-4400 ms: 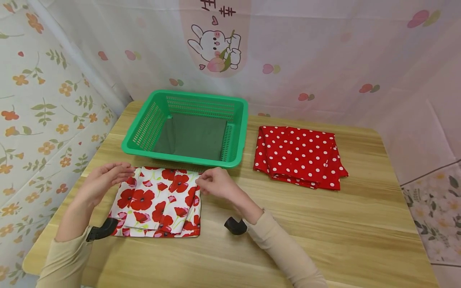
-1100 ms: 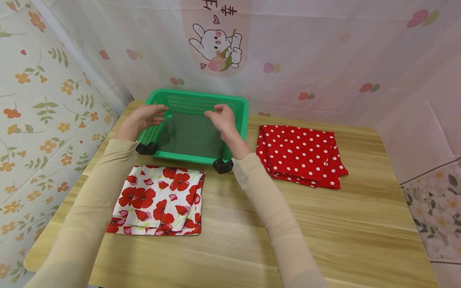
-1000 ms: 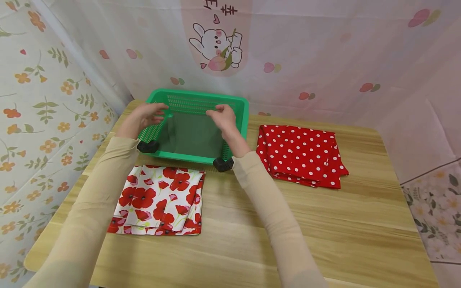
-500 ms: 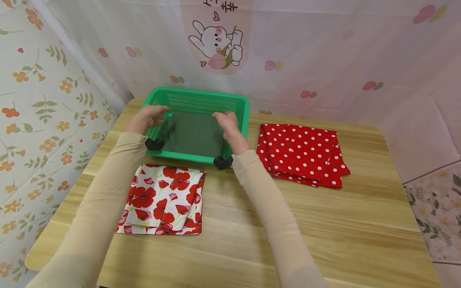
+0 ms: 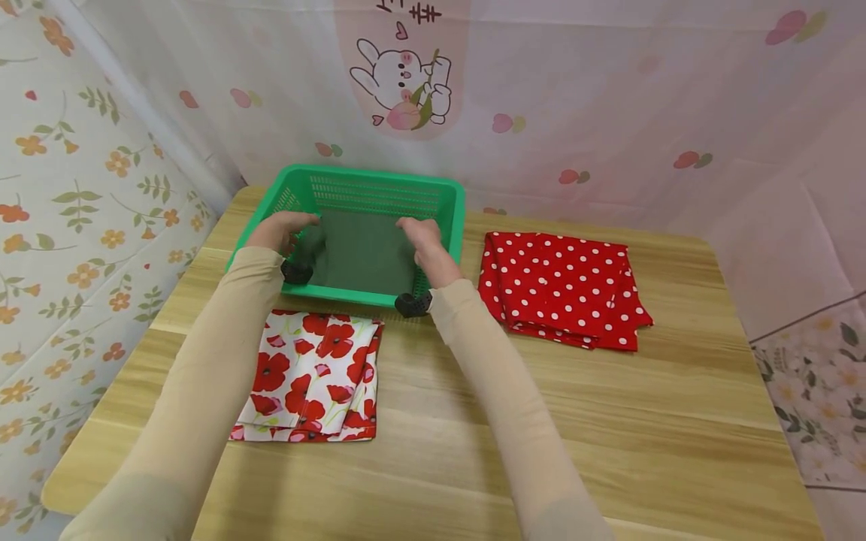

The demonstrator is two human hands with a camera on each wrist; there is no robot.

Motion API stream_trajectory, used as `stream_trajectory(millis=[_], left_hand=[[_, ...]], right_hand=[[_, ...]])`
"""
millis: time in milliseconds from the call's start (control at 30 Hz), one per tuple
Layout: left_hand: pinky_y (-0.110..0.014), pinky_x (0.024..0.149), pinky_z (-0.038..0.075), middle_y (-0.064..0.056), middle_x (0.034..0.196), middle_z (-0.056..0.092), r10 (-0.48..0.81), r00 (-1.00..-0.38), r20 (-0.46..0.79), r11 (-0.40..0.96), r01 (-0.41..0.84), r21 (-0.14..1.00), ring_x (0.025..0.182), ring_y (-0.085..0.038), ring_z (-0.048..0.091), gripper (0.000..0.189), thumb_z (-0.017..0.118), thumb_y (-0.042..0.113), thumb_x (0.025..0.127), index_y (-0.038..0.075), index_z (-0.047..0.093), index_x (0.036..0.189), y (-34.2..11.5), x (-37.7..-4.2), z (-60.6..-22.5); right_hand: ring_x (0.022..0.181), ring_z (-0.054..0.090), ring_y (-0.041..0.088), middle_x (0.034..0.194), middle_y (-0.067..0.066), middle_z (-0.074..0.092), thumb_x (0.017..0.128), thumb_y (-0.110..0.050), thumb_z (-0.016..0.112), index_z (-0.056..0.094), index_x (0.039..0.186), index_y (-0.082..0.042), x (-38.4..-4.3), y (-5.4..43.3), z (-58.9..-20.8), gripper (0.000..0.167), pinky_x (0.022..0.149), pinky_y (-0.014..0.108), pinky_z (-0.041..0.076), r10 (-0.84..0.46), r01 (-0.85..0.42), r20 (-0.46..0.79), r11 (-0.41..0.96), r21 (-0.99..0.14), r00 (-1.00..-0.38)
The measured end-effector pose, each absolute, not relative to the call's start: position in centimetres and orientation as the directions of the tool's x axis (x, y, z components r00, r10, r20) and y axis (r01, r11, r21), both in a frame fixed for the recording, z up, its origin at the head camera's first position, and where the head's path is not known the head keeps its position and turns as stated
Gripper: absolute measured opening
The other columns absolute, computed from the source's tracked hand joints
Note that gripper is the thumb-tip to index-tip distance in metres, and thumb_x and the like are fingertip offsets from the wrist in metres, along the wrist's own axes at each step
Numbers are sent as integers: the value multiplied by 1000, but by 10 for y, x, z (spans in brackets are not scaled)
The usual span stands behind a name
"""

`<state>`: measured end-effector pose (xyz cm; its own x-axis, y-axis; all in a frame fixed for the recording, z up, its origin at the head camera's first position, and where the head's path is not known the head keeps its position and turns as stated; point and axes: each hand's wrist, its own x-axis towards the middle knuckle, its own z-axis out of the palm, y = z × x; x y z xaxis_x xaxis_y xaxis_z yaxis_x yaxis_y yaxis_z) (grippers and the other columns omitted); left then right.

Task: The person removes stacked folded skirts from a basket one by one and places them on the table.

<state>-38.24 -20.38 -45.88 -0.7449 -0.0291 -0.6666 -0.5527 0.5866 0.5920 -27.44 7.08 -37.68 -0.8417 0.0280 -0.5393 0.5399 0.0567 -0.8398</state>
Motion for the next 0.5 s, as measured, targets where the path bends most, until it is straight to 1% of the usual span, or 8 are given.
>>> stream_trajectory(millis=[67, 133, 200, 267, 333, 400, 467, 500], left_hand=[[-52, 108, 23, -23, 154, -1, -39, -743, -669, 615, -545, 570, 139, -43, 9, 86, 42, 49, 94, 1, -5, 148, -190, -360, -430], [-51, 110, 22, -23, 154, 0, -38, -738, -674, 627, -543, 559, 139, -42, 10, 81, 38, 45, 97, 0, -5, 148, -182, -344, -411], [-50, 108, 25, -25, 153, 2, -26, -736, -677, 651, -526, 547, 138, -43, 13, 82, 38, 47, 96, -1, -5, 148, -184, -346, -415], [-49, 107, 28, -26, 153, 3, -6, -723, -690, 654, -525, 545, 138, -43, 14, 87, 40, 52, 94, -2, -4, 148, -197, -367, -440], [-48, 107, 29, -23, 154, 3, 3, -701, -713, 640, -547, 540, 139, -42, 14, 89, 41, 54, 92, 2, -4, 149, -214, -401, -481], [-49, 107, 28, -23, 154, 1, 22, -684, -729, 637, -552, 538, 139, -42, 11, 91, 41, 56, 91, 3, -5, 149, -230, -435, -521], [-50, 109, 25, -20, 155, 0, 25, -669, -743, 618, -574, 537, 140, -40, 10, 92, 46, 55, 90, 7, -5, 150, -242, -461, -552], [-51, 108, 26, -20, 155, -1, 33, -668, -744, 624, -567, 537, 139, -41, 9, 95, 48, 57, 88, 7, -5, 150, -247, -473, -566]], right_hand=[[136, 26, 31, 151, 13, 20, 93, -22, 54, 15, 147, -3, -276, 70, -377, 70, 106, 40, 33, 28, 547, -546, 65, -835, -837], [136, 25, 30, 152, 13, 19, 93, -22, 54, 16, 147, -2, -277, 70, -378, 69, 107, 41, 32, 31, 546, -546, 85, -833, -837], [138, 22, 30, 153, 13, 17, 93, -22, 53, 14, 147, -2, -278, 70, -379, 70, 108, 42, 30, 33, 546, -546, 104, -831, -837], [139, 18, 30, 153, 12, 16, 93, -23, 53, 14, 148, -2, -280, 70, -379, 71, 109, 45, 28, 33, 549, -550, 133, -825, -834], [140, 17, 32, 154, 12, 14, 93, -25, 53, 14, 148, -2, -281, 72, -380, 72, 109, 47, 27, 24, 561, -566, 171, -810, -824], [137, 24, 32, 153, 13, 16, 92, -28, 54, 16, 148, -3, -281, 74, -381, 72, 107, 49, 28, 16, 582, -594, 223, -782, -804], [134, 30, 34, 153, 13, 18, 91, -31, 55, 19, 148, -5, -281, 75, -382, 72, 105, 50, 32, -4, 602, -626, 267, -753, -780], [133, 32, 35, 152, 13, 18, 91, -32, 55, 20, 148, -5, -280, 76, -382, 72, 103, 51, 34, -14, 610, -638, 280, -741, -770]])
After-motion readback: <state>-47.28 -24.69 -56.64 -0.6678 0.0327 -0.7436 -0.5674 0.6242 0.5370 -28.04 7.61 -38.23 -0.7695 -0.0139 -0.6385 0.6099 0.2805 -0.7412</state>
